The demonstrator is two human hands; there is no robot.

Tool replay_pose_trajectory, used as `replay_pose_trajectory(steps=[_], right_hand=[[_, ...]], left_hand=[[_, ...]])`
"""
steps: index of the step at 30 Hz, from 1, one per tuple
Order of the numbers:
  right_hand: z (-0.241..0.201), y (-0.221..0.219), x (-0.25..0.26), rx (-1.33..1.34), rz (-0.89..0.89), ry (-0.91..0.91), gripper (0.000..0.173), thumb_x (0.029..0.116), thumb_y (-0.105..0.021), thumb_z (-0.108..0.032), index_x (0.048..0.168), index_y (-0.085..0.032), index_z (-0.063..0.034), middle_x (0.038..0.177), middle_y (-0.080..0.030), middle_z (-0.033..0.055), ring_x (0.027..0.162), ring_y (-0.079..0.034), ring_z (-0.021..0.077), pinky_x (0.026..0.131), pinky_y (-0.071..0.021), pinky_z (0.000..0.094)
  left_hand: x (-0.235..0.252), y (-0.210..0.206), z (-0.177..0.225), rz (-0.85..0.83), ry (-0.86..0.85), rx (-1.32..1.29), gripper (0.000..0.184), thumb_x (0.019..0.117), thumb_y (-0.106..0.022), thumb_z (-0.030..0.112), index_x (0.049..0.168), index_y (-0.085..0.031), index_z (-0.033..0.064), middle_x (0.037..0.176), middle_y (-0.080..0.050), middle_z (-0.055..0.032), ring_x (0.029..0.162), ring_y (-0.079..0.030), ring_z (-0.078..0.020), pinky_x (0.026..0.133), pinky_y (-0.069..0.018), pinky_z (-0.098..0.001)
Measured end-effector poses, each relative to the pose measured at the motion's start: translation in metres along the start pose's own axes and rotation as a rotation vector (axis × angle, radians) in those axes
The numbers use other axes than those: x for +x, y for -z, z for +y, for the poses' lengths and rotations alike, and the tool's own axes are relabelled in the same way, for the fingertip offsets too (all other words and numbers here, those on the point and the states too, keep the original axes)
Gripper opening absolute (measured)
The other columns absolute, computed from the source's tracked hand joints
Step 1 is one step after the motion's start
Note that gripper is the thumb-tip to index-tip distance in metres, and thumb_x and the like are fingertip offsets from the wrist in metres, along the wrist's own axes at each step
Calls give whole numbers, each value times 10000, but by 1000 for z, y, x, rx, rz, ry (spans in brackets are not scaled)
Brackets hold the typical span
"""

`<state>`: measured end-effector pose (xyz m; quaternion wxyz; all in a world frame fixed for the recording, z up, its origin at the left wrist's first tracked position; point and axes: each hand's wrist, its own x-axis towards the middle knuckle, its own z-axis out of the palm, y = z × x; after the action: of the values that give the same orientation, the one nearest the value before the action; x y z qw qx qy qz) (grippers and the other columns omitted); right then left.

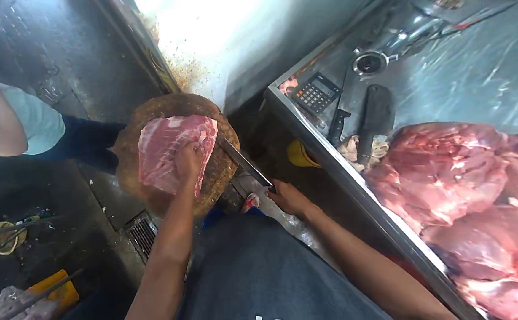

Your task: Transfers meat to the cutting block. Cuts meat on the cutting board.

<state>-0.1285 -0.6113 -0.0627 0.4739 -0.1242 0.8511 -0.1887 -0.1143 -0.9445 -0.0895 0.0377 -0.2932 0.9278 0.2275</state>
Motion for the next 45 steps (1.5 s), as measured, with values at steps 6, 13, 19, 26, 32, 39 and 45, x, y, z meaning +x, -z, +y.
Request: replay_pose_trajectory(steps=[6,13,19,26,32,39,45], right_hand=[[-18,-14,-28,21,123,-15,326,1033,-596,-338,1178,-623,-48,932,-668,151,873,-675,307,813,-551,537],[-73,11,-45,-64,141,57,424,1082,-489,-433,1311,-566,-85,909,-677,126,833,-692,288,780,-570,498],[-124,14,-30,-189,93,40,396,1096,-449,-425,1257,-568,-83,882,-663,117,817,-691,293,747,-573,495],[-149,6,-10,-296,62,34,377,1101,-431,-432,1217,-570,-101,877,-661,116,847,-695,292,758,-574,495],[-150,0,-8,-381,39,-41,371,1101,-425,-446,1195,-551,-111,865,-658,117,854,-702,305,751,-574,503],[-159,-2,-4,-421,55,-50,350,1093,-445,-450,1098,-526,-110,797,-622,102,762,-687,294,663,-571,493],[-154,-1,-14,-450,48,-71,354,1098,-446,-429,1135,-526,-87,825,-632,121,786,-694,312,689,-579,505]], left_hand=[[8,15,-13,-131,5,-54,258,951,-706,235,1192,-713,143,1250,-669,-110,1134,-659,-321,952,-548,-568],[1,13,-40,39,-108,-63,220,991,-645,188,1149,-750,75,1297,-672,-138,1170,-664,-306,1006,-542,-505],[-8,8,-45,20,-79,-164,210,978,-654,173,1125,-758,66,1173,-691,-149,1065,-685,-303,941,-569,-497],[-10,2,-45,38,-49,-157,251,951,-682,240,1118,-747,65,1192,-669,-135,1048,-685,-283,906,-584,-468],[-6,2,-44,30,-37,-130,216,923,-681,217,1061,-749,65,1160,-670,-132,1025,-687,-289,881,-585,-469],[-7,3,-49,45,-64,-161,197,916,-678,204,1043,-753,72,1133,-667,-121,996,-685,-263,862,-586,-442],[-9,-1,-46,48,-76,-149,196,922,-683,204,1039,-752,62,1131,-666,-130,1000,-682,-270,864,-581,-441]])
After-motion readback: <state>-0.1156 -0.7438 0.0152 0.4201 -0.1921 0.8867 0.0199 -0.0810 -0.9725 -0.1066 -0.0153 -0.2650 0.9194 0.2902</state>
